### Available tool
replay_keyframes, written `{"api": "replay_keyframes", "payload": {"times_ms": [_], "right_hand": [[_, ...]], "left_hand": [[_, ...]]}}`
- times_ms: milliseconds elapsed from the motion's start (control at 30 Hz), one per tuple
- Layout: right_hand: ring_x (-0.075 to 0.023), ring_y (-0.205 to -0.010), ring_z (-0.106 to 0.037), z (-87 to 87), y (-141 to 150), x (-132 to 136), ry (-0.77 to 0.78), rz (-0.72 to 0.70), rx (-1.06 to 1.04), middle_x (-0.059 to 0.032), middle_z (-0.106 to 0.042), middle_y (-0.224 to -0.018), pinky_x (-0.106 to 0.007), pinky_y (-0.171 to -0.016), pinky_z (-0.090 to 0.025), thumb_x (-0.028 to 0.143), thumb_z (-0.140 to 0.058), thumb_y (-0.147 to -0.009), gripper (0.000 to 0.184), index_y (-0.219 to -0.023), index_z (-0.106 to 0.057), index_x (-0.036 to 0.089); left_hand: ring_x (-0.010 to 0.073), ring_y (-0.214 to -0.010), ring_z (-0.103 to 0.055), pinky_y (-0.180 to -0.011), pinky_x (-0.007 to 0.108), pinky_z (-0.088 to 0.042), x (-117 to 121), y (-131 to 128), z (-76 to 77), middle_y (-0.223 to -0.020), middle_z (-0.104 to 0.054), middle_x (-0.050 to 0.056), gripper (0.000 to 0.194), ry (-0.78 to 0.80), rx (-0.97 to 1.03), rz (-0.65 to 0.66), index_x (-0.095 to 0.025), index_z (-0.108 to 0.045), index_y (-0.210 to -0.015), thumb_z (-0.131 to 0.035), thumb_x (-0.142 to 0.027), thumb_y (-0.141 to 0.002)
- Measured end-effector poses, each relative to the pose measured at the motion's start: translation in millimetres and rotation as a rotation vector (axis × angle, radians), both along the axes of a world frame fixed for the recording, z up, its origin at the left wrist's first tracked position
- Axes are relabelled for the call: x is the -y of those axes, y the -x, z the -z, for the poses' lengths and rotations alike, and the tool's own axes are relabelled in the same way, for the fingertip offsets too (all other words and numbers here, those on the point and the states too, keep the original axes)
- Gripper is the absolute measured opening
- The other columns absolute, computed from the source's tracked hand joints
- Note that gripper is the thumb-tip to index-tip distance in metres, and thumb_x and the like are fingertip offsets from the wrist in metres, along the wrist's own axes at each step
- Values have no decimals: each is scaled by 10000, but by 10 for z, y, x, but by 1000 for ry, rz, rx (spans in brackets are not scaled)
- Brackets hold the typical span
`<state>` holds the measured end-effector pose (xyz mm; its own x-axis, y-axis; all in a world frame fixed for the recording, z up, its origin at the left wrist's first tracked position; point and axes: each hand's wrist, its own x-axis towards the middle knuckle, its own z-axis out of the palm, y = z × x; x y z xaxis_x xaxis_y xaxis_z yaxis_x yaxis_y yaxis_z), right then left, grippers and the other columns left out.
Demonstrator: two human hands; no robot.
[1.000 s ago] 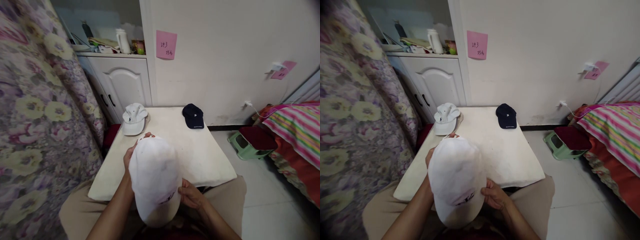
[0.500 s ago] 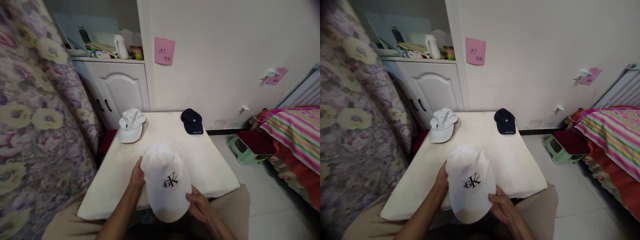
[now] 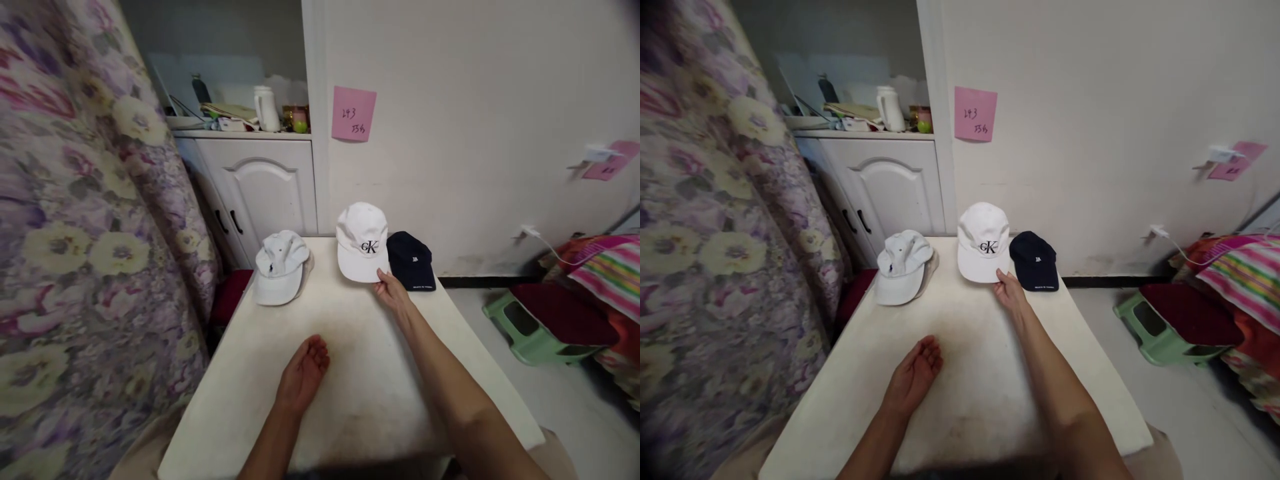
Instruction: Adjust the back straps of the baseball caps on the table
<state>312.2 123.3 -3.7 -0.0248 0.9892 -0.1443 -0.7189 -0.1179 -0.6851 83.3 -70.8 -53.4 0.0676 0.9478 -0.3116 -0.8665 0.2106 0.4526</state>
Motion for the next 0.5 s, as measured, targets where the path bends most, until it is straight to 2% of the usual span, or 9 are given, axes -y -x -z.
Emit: {"api": "replay_keyframes", "payload": {"times_ms": [67, 100, 167, 233, 433, 500], "right_hand": [[-159, -856, -685, 193, 53, -207, 64, 52, 48, -52, -697, -1022, -289, -735, -588, 178, -629, -914, 160, -1072, -628, 152], [-181, -895, -673, 290, 68, -269, 91, 74, 74, -69, -668, -1087, -342, -759, -586, 241, -614, -937, 215, -1128, -613, 144], [-216, -977, -648, 457, 77, -338, 129, 112, 132, -91, -621, -1186, -411, -814, -568, 310, -596, -952, 301, -1208, -584, 152], [-230, -1021, -635, 571, 63, -367, 149, 139, 197, -96, -604, -1224, -431, -849, -555, 318, -597, -950, 323, -1231, -574, 161], [-233, -1020, -632, 698, -56, -355, 148, 267, 447, -98, -599, -1228, -436, -837, -561, 318, -595, -950, 334, -1243, -564, 161], [-224, -976, -639, 724, -96, -291, 112, 308, 545, -93, -607, -1204, -403, -790, -570, 289, -639, -915, 349, -1232, -565, 162]], "left_hand": [[169, -775, -708, -737, 310, -565, 6, 0, -6, -865, -748, 86, 167, 6, -1, -1, -115, -703, -955, -543, -159, -936], [169, -772, -706, -735, 310, -564, 8, 1, -11, -864, -746, 85, 162, 10, -1, 1, -115, -704, -954, -551, -162, -933], [167, -767, -703, -731, 308, -561, 7, 0, -24, -859, -743, 82, 152, 18, -2, 5, -117, -706, -952, -565, -166, -927], [166, -765, -699, -731, 307, -558, 6, -2, -33, -862, -740, 80, 145, 22, -5, 6, -119, -706, -953, -572, -168, -922], [162, -756, -692, -721, 297, -555, 11, -17, -54, -852, -734, 76, 125, 25, -17, 2, -124, -705, -940, -593, -164, -901], [161, -755, -692, -722, 293, -556, 13, -20, -65, -847, -733, 76, 115, 23, -22, 1, -128, -706, -929, -601, -161, -893]]}}
